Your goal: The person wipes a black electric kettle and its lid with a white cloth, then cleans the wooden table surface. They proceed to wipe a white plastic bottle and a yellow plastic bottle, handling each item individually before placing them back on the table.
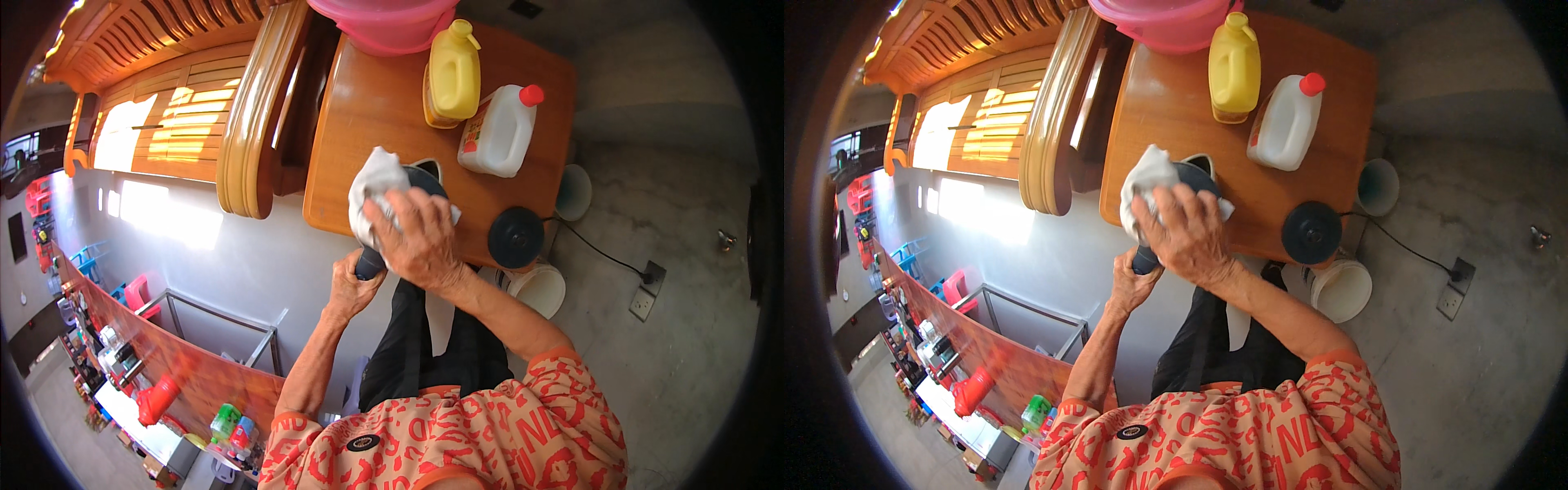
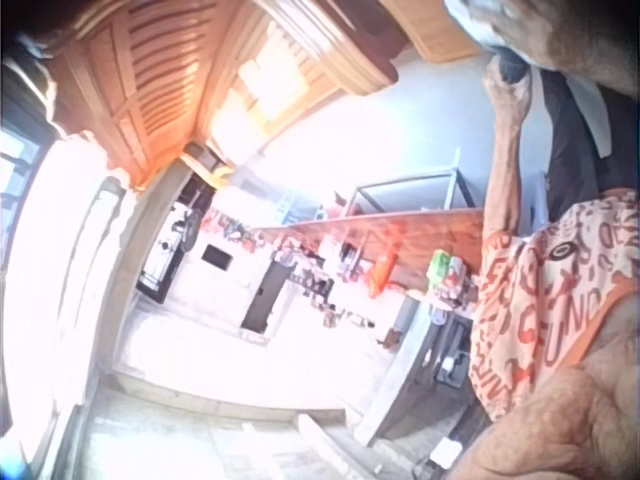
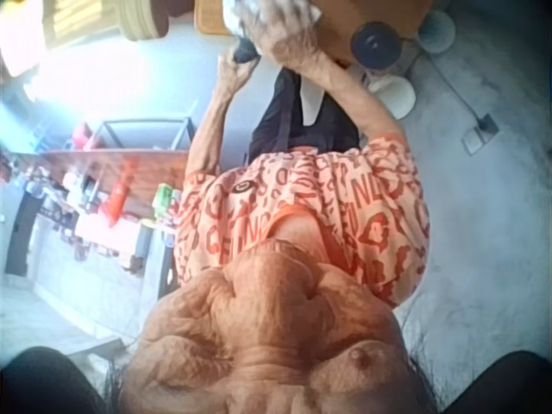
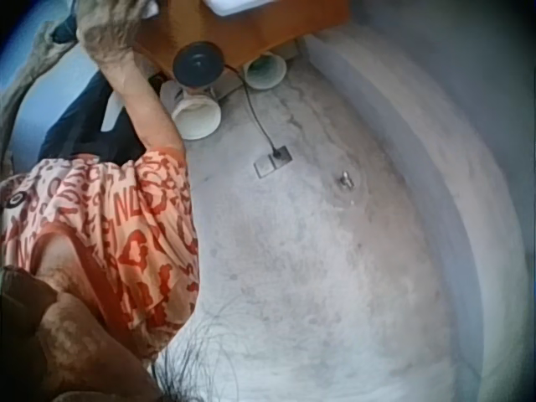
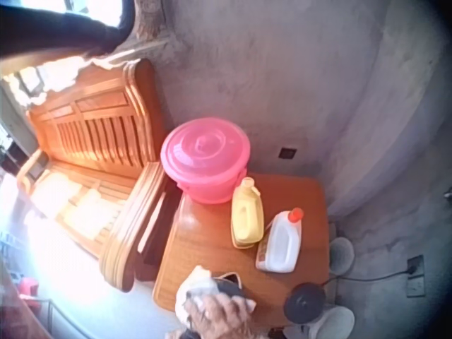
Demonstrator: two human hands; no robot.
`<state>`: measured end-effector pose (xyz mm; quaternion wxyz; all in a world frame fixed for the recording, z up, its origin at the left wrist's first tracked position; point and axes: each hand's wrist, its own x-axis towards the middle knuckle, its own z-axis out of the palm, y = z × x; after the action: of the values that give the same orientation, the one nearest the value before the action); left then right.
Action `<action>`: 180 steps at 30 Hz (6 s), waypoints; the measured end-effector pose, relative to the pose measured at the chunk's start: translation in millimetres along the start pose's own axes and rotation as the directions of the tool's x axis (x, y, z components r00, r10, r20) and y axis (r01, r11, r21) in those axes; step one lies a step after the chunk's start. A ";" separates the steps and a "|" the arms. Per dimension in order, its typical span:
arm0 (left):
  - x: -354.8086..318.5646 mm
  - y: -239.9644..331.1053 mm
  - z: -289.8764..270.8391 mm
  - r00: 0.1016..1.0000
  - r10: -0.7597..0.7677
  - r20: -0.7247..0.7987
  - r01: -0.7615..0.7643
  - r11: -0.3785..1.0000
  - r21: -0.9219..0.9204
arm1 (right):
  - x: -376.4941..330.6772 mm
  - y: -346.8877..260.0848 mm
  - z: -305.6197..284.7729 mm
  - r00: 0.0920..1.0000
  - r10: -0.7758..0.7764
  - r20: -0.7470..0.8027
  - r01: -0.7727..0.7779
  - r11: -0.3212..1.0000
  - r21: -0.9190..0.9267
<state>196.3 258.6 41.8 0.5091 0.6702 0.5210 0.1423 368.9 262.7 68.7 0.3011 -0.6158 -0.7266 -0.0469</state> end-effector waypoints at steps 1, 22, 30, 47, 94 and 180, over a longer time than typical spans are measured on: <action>-2.0 -3.5 1.4 1.000 0.020 -0.021 -0.020 1.000 0.007 | -7.0 -6.3 -4.3 1.000 0.001 0.021 -0.002 1.000 0.027; -17.1 31.3 2.7 0.989 -0.141 0.052 0.136 0.986 0.092 | -137.2 30.3 -62.4 0.529 0.500 0.686 -0.836 0.166 0.524; -79.0 52.7 39.8 0.920 0.321 0.227 -0.327 0.945 -0.009 | -195.0 30.8 -129.7 0.536 0.395 0.746 -0.806 -0.022 0.591; -66.9 86.0 172.5 0.700 0.592 0.399 -0.553 0.803 -0.222 | -291.5 57.2 -223.5 0.252 0.612 0.750 -0.881 -0.176 0.440; -40.5 76.3 185.6 0.721 0.538 0.438 -0.503 0.840 -0.204 | -289.6 84.9 -206.4 0.199 0.614 0.764 -0.877 -0.237 0.418; 185.5 63.0 -22.6 0.747 0.553 -0.369 -0.205 0.719 0.664 | -235.0 -6.1 -156.5 0.021 0.830 0.557 -0.864 -0.265 0.429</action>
<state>292.1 430.9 41.1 0.0655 0.8194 0.5042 0.2647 436.9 -11.1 81.7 0.4326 -0.7680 -0.0339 0.4710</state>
